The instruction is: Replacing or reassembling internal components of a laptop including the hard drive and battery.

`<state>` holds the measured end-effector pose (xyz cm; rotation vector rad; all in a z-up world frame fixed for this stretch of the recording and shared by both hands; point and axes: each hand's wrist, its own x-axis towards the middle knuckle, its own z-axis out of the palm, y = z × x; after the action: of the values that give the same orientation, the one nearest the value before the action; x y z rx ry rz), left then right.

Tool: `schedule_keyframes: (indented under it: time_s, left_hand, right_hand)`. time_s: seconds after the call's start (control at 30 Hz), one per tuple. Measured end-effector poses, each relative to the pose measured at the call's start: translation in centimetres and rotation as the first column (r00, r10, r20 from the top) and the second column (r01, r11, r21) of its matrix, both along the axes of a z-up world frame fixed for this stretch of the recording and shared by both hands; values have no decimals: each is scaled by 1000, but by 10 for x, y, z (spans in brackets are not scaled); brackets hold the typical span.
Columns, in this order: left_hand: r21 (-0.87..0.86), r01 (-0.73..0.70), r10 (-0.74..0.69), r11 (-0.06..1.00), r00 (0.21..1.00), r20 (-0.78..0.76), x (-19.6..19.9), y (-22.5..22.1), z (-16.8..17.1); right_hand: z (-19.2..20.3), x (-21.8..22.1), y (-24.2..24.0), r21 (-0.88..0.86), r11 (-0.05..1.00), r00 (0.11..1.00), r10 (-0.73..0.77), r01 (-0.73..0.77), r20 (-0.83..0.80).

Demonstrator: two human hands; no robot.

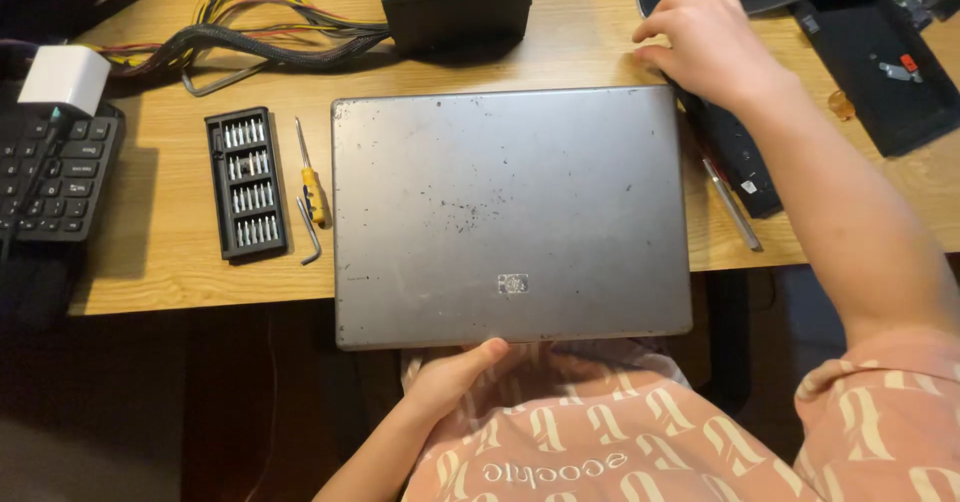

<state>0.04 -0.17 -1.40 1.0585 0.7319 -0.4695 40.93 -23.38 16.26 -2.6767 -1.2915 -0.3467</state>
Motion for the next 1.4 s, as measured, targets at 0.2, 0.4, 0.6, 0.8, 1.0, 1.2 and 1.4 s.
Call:
schedule_keyframes:
  time_s: [0.2,0.4,0.6,0.8,1.0,1.2,1.4]
  left_hand:
    - [-26,36,-36,999,999,7,0,1,-49]
    - [260,284,-248,923,955,-161,13,8,-18]
    - [78,293,-302,953,901,310,23,-2,7]
    - [458,204,-281,865,954,108,9,3,-26]
    - [150,301,-266,942,939,-218,3,25,-25]
    - [997,-35,-455,-66,891,1,-43,90,-14]
    - [969,-110,-440,-220,898,2,-108,88,-45]
  right_hand:
    - [-15,14,3,-90,992,973,-106,89,-207]
    - [-12,19,4,-26,1000,986,1,-5,-165]
    - [26,27,-49,-20,992,951,-129,128,-282]
    - [34,20,-75,-188,958,897,-273,219,-348]
    - [71,-13,-78,-91,931,834,-357,352,-421]
    - [37,-110,-171,198,960,470,83,200,-879]
    - [-18,-212,-165,-419,878,129,-455,231,-881]
